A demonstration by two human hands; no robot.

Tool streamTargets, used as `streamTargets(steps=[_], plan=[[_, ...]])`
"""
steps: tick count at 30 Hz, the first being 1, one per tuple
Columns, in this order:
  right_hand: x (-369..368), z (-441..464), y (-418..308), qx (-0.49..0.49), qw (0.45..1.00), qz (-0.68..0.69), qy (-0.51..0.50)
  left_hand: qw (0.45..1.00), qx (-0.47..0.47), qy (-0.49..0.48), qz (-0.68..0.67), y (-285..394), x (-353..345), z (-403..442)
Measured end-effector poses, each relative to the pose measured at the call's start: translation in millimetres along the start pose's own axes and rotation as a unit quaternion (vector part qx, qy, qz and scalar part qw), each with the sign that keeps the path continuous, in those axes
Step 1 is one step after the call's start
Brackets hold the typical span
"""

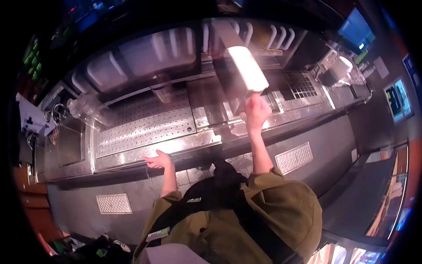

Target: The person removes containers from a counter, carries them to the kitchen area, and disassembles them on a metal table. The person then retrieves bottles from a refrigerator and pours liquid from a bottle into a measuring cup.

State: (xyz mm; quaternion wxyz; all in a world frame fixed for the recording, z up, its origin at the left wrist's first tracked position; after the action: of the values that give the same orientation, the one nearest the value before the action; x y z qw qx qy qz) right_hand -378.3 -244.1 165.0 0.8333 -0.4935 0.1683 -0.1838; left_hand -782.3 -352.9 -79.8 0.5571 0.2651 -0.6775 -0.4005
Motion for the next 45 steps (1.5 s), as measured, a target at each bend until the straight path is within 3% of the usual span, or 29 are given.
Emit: streamTargets(steps=[1, 2, 4, 5, 8, 9, 11, 13, 16, 19, 20, 21, 23, 31, 32, 35, 37, 38, 39, 40, 41, 42, 43, 45], plan=[[6, -15, -14, 0.046, 0.997, -0.064, -0.010, 0.999, -0.015, -0.027, -0.017, 9, 11, 0], [13, -29, -11, 0.026, 0.998, -0.063, -0.018, 0.997, -0.032, -0.054, -0.034, 24, 21, 1], [28, -60, -12, -0.052, 0.997, -0.039, -0.036, 0.972, -0.198, -0.092, -0.090, 100, 49, -10], [34, -75, -16, -0.107, 0.993, -0.015, -0.048, 0.946, -0.280, -0.114, -0.117, 141, 65, -20], [39, -106, -34, -0.078, 0.984, -0.080, -0.142, 0.798, -0.472, -0.315, -0.202, 242, 93, -52], [34, -113, -40, -0.074, 0.982, -0.062, -0.162, 0.736, -0.573, -0.344, -0.110, 265, 99, -72], [17, -121, -39, -0.050, 0.982, -0.033, -0.180, 0.558, -0.718, -0.416, 0.000, 291, 99, -111], [-13, -127, -32, -0.046, 0.965, 0.005, -0.260, 0.455, -0.765, -0.439, 0.123, 296, 89, -125], [-66, -137, -14, -0.012, 0.950, 0.084, -0.300, 0.377, -0.741, -0.465, 0.303, 303, 71, -112], [-129, -160, 16, 0.059, 0.926, 0.103, -0.359, 0.400, -0.704, -0.435, 0.393, 305, 56, -69], [-147, -160, 24, 0.068, 0.920, 0.137, -0.360, 0.355, -0.706, -0.413, 0.453, 293, 50, -49], [-163, -161, 27, 0.076, 0.914, 0.172, -0.359, 0.372, -0.688, -0.405, 0.473, 289, 46, -31], [-196, -159, 41, 0.025, 0.902, 0.195, -0.385, 0.376, -0.661, -0.392, 0.518, 284, 41, 4], [-280, -149, 57, 0.059, 0.894, 0.182, -0.406, 0.420, -0.584, -0.373, 0.585, 283, 31, 88], [-292, -151, 61, 0.027, 0.856, 0.129, -0.500, 0.423, -0.585, -0.365, 0.587, 283, 31, 94], [-260, -99, 49, 0.088, 0.914, 0.154, -0.365, 0.434, -0.572, -0.368, 0.591, 280, 28, 116], [-213, -31, 62, 0.115, 0.965, 0.176, -0.159, 0.444, -0.568, -0.387, 0.575, 279, 28, 123], [-218, -8, 99, 0.028, 0.974, 0.007, -0.227, 0.447, -0.570, -0.389, 0.569, 277, 27, 123], [-191, 35, 102, 0.008, 0.996, 0.021, -0.086, 0.451, -0.572, -0.391, 0.562, 276, 27, 122], [-175, 64, 115, -0.008, 0.998, 0.063, -0.009, 0.454, -0.553, -0.383, 0.585, 274, 26, 122], [-167, 90, 121, -0.004, 1.000, 0.001, 0.025, 0.450, -0.555, -0.379, 0.588, 274, 24, 117], [-160, 109, 121, 0.041, 0.997, 0.008, 0.071, 0.447, -0.558, -0.375, 0.590, 274, 23, 114], [-164, 122, 120, 0.051, 0.997, 0.018, 0.049, 0.443, -0.562, -0.369, 0.593, 275, 23, 113], [-183, 123, 80, 0.238, 0.971, -0.030, 0.023, 0.453, -0.549, -0.375, 0.594, 275, 22, 116]])
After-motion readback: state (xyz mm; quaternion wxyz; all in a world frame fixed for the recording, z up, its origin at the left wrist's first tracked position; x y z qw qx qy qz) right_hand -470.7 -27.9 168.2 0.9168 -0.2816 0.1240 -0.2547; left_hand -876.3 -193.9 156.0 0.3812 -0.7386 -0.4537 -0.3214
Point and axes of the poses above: each hand's wrist, its own z-axis towards the middle knuckle, its own x-axis out of the back of the hand, y = z × x, the point moved 8 cm from there along z, towards the middle knuckle, and after that the axes turned 7 degrees about -y, right-handed, at the moved point
